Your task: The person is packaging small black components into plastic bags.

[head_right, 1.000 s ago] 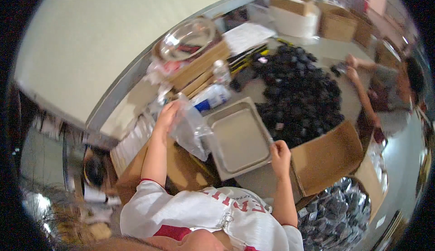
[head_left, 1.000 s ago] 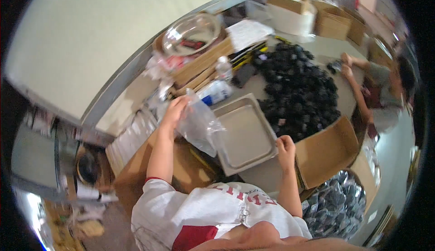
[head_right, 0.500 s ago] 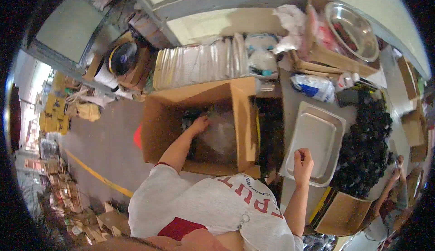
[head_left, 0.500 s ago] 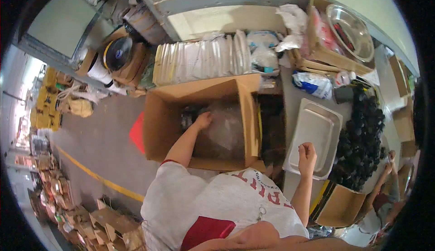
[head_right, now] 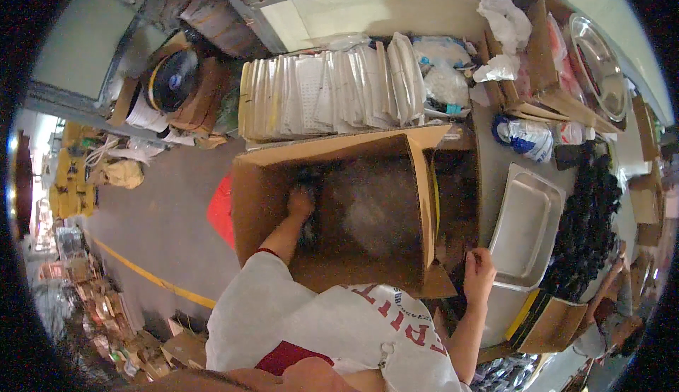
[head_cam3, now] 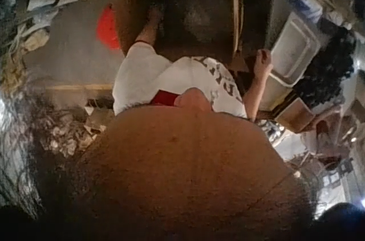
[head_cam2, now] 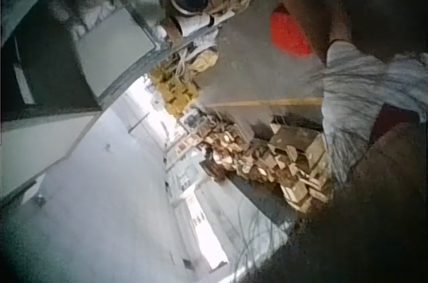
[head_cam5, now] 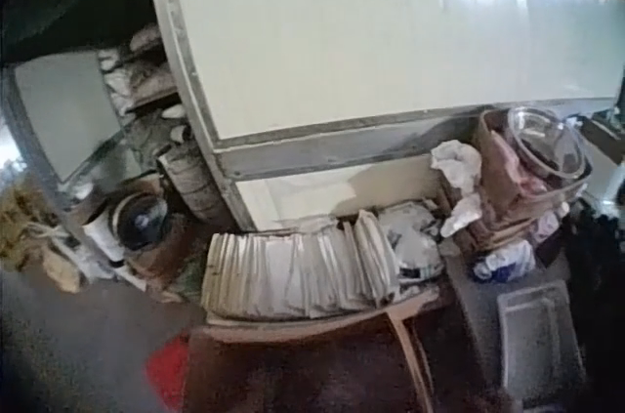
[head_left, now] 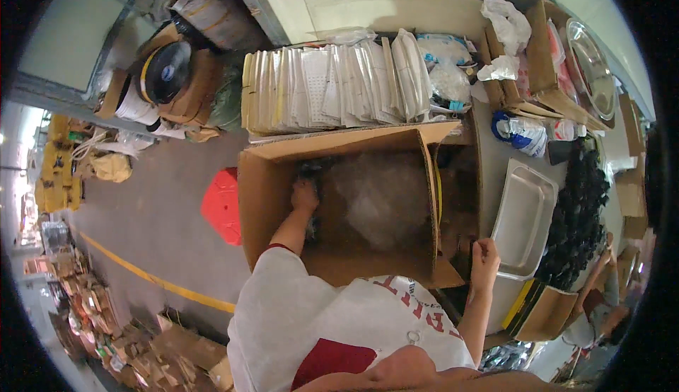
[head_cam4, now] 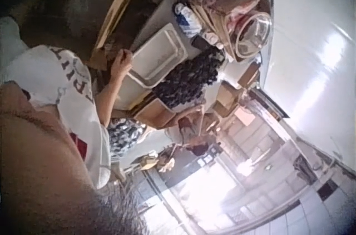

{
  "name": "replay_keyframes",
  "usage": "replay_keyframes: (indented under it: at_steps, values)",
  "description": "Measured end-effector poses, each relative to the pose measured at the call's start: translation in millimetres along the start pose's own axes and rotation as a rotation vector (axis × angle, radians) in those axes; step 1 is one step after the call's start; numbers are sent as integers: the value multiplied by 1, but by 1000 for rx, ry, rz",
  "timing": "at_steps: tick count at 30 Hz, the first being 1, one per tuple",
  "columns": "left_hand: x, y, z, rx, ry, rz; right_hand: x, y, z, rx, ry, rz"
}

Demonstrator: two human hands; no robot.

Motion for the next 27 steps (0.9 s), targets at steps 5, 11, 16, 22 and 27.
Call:
replay_keyframes:
  at_steps: [5, 11, 16, 22, 27]
  values:
    - [49, 15, 21, 10, -208, 315, -10, -4, -10, -23, -18, 65]
    - [76, -15, -7, -234, 1, 389, -23, -18, -1, -31, -46, 50]
    - [69, 4, 34, 373, -348, 249, -26, -11, 4, -83, -85, 61]
    - [47, 68, 75, 114, -680, -120, -22, -9, -16, -58, 5, 92]
    - [-4, 154, 111, -488, -771, -731, -20, -25, -46, 220, -50, -144]
Point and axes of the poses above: each hand's wrist, its own x-axis towards the middle knuckle, its own y-axis out of the back of the hand, z = x × y, the point moved 6 cm from there along x, towards the middle knuckle, and after that the axes turned 14 degrees about -y, right-handed, at the moved point
